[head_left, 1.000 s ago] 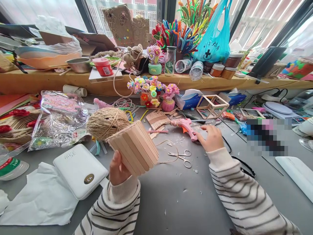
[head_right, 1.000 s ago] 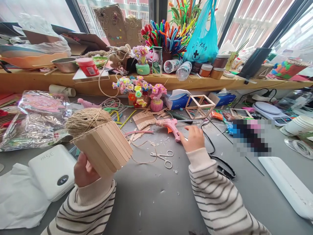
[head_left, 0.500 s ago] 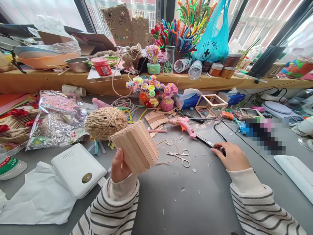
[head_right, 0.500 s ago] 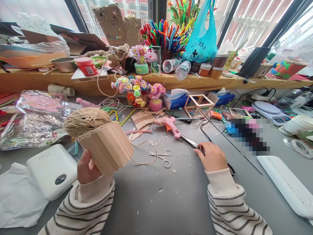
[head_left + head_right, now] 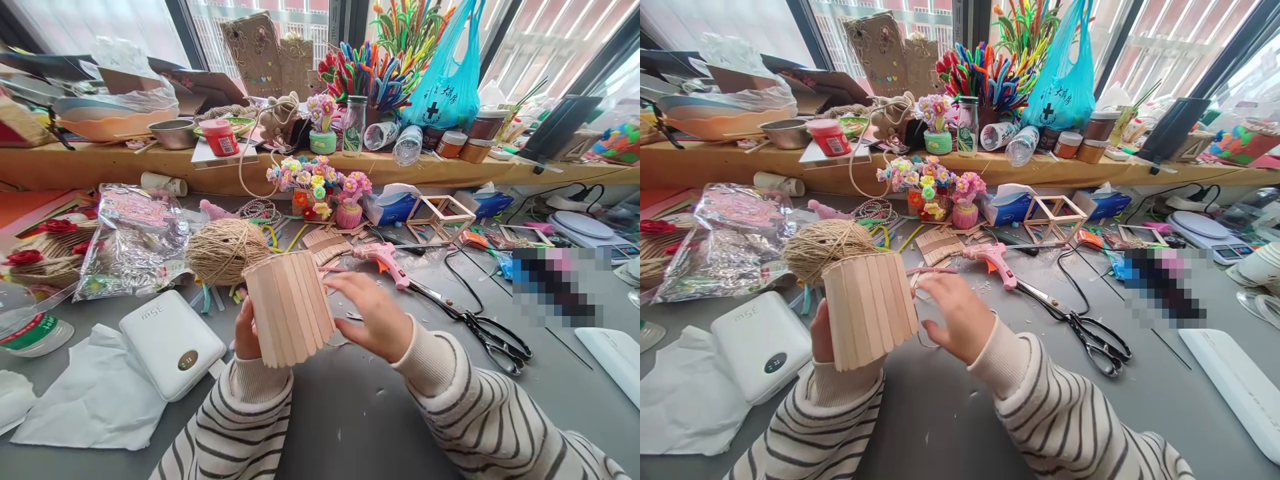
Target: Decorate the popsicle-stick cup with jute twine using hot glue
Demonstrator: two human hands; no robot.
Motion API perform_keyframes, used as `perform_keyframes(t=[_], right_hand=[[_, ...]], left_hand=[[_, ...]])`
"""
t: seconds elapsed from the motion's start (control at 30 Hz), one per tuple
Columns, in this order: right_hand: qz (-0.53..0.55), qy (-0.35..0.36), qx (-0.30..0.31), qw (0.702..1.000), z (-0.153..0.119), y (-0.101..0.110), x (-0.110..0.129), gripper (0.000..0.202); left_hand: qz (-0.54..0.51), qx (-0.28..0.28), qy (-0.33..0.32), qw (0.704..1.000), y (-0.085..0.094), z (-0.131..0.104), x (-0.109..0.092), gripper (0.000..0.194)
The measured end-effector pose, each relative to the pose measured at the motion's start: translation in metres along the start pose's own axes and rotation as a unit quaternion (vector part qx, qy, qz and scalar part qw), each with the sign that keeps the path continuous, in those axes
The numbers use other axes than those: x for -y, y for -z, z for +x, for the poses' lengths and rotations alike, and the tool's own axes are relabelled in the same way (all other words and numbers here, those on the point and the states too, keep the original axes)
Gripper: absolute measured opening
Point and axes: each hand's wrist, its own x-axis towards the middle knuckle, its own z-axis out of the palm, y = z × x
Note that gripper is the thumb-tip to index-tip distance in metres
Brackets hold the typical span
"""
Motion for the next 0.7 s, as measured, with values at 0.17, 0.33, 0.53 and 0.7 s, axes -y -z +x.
perform_keyframes(t=[0.17,0.33,0.53,0.7], right_hand=[[0.218,-0.085,0.116,0.965,-0.003,-0.007,0.01,0.049],[0.295,-0.226,0.07,0.926,-0.017,-0.001,-0.002,0.027],[0.308,-0.315,-0.038,0.897,-0.043,0.02,-0.031,0.042],[0.283,-0.368,-0.142,0.874,-0.07,0.039,-0.044,0.047]], left_hand=[[-0.033,0.11,0.025,0.993,0.0,-0.002,-0.002,0.064],[-0.047,0.146,0.053,0.987,-0.006,-0.003,-0.006,0.067],[-0.056,0.131,0.002,0.99,-0.011,-0.002,-0.011,0.064],[-0.069,0.08,-0.022,0.994,-0.012,0.001,-0.014,0.072]])
